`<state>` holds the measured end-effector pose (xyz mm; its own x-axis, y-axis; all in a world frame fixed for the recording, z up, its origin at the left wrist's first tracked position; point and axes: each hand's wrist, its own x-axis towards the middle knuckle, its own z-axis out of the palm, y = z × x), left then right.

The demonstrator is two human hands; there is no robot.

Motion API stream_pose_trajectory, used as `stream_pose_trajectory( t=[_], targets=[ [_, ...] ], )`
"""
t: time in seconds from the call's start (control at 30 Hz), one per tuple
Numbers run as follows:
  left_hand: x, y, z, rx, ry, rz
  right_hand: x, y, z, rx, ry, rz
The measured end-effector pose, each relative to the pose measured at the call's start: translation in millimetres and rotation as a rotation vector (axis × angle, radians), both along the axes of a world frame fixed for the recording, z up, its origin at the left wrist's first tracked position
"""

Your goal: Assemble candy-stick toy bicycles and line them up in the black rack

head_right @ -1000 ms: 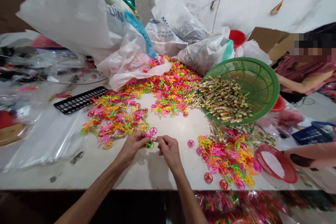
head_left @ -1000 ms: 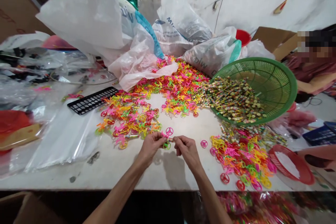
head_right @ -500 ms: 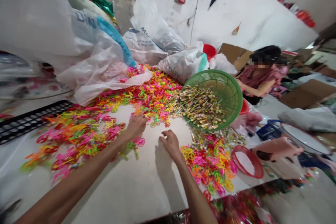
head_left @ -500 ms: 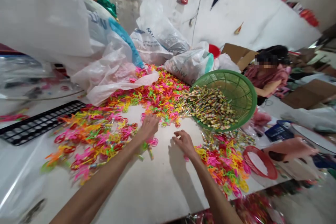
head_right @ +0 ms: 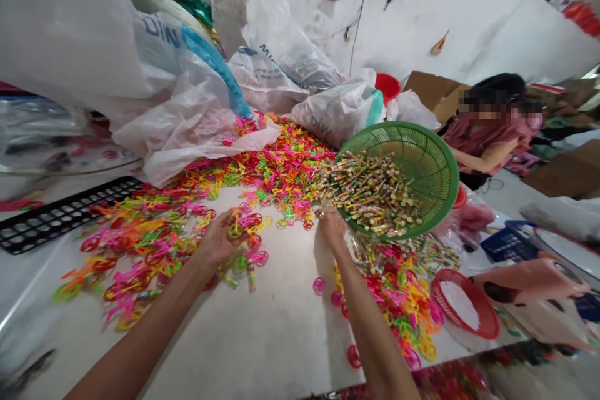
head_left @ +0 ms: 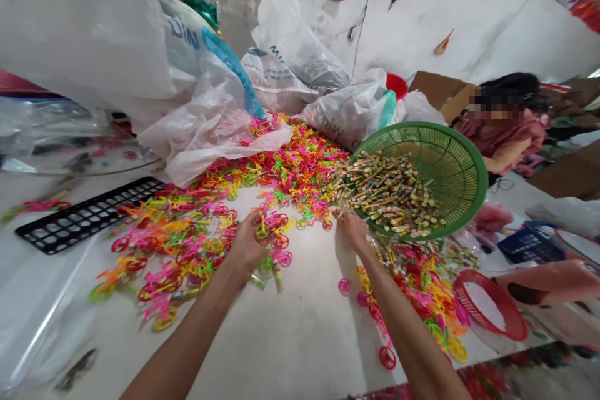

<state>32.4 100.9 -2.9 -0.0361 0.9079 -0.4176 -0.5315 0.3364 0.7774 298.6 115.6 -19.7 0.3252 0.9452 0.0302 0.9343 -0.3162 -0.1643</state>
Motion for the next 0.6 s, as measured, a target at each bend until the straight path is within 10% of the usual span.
stream_pose_trajectory(
  t=[0.17, 0.4, 0.6],
  targets=[
    [4.8, -30.9, 5.9, -0.007, -0.118, -0.046, -2.2, -53.1, 9.2, 0.142, 0.084, -0.042],
    [11.6, -68.8, 12.4, 0.003, -0.211, -0.088, -71.9, -129.8, 22.7, 0.179, 1.529, -0.046],
    [12.6, -108.0, 6.4, 0.015, -0.237, -0.158, -127.8, -153.6, 23.5, 0.365, 1.736, -0.100]
  ],
)
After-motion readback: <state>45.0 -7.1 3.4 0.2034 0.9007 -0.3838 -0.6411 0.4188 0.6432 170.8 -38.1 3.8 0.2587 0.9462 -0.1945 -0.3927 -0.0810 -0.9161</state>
